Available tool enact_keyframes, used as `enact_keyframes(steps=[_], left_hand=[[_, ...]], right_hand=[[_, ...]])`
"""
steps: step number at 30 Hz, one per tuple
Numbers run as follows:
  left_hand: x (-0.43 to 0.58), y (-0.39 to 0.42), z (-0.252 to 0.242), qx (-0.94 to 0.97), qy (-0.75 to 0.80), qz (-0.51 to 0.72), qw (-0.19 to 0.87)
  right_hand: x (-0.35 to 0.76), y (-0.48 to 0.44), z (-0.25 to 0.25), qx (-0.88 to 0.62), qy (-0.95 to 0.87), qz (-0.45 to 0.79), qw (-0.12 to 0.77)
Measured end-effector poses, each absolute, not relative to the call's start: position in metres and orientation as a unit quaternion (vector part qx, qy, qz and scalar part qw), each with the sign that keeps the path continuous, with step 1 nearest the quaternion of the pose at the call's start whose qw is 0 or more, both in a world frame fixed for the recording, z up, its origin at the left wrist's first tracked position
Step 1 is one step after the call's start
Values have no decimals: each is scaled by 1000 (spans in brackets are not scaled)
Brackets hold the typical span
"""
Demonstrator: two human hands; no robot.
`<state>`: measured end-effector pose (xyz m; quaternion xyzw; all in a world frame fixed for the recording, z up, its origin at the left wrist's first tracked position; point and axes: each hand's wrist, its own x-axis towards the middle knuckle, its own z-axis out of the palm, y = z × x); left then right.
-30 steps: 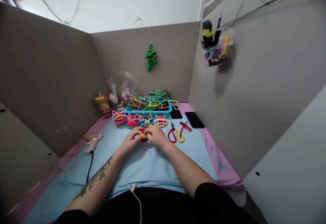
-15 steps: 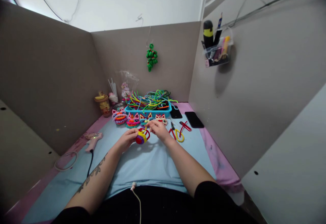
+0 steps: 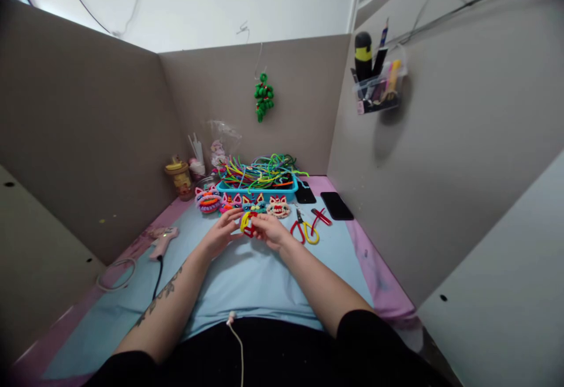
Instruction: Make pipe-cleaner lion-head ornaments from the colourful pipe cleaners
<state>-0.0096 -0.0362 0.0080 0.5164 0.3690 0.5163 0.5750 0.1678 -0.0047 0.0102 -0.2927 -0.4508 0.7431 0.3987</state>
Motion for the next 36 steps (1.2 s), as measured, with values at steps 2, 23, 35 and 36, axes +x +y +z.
enact_keyframes(steps=[2, 23, 35, 36], left_hand=[[-7, -35, 5, 563, 356, 515, 539], [-1, -39, -7, 759, 449, 424, 207], [1, -38, -9, 761, 438, 413, 241], [1, -38, -9, 756, 441, 419, 242]], right_hand=[[165, -6, 8, -280, -447, 746, 406], [157, -4, -8, -341, -403, 725, 443], [156, 1, -15, -326, -375, 737, 457], [155, 1, -15, -325, -370, 740, 457]])
